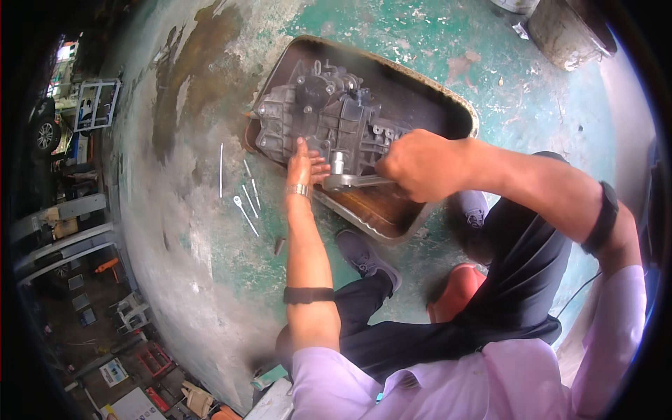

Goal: The person uses a ratchet wrench to loosen and remove bolts from a small engine block placed in a metal tray. They repeatedly reposition the engine and adjust the tool to access different fasteners, then remove the loosened bolts by hand.

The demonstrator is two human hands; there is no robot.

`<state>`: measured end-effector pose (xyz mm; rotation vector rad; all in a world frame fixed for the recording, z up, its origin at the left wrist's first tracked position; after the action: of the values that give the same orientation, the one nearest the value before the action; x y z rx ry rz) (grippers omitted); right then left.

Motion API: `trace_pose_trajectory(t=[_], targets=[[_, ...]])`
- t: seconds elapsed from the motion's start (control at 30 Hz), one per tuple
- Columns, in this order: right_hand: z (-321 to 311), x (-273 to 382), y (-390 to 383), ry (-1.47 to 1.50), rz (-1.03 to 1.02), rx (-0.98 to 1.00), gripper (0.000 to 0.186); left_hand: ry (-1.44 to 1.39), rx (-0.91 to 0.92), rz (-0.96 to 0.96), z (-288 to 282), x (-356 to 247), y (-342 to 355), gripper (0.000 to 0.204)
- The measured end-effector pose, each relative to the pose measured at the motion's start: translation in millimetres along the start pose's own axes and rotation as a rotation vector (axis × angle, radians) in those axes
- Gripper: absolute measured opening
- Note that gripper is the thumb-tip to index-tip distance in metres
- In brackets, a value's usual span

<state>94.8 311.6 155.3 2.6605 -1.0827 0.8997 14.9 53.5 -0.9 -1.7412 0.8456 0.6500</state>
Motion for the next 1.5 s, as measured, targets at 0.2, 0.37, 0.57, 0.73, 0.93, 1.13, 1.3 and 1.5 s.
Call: trace_pose_trajectory(t=[0.2, 0.37, 0.57, 0.73, 0.93, 1.13, 1.3, 1.5], targets=[[24.9, -18.2, 39.3, -0.230, -0.033, 0.170, 0.018, -0.221, 0.187, -0.178, 8.0, 22.9, -16.0, 0.093], [42.0, -42.0, 59.4, -0.192, 0.000, 0.095, 0.019, -0.343, 0.308, -0.146, 17.6, 28.8, -27.0, 0.091], [55.3, -49.7, 87.1, -0.154, -0.035, 0.003, 0.021, -0.427, 0.247, -0.017, 12.7, 23.4, -17.3, 0.044], [51.4, -52.9, 95.1, -0.179, 0.012, -0.045, 0.021, -0.465, 0.159, -0.019, 12.3, 26.5, -8.7, 0.022], [36.8, -66.6, 100.2, -0.302, 0.156, -0.139, 0.017, -0.517, 0.171, -0.019, 10.7, 27.6, -8.1, 0.022], [13.3, -63.6, 100.3, -0.287, 0.219, -0.209, 0.023, -0.569, 0.139, -0.031, 9.2, 25.7, -8.1, 0.025], [-6.3, -60.1, 90.4, -0.185, 0.269, -0.279, 0.030, -0.584, 0.240, -0.065, 4.6, 26.6, -1.9, 0.029], [-3.1, -73.5, 90.2, -0.279, 0.326, -0.247, 0.032, -0.579, 0.284, -0.124, 6.4, 24.2, 1.5, 0.031]])
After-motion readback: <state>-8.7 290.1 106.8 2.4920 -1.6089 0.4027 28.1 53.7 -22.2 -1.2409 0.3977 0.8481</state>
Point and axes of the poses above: each hand's wrist, its own y-axis towards the middle knuckle, its own z-axis out of the palm, x = y × z, the point moved 4 cm from there along y, towards the middle knuckle, and after that the axes turned 7 degrees about -x, right-handed, at the moved point
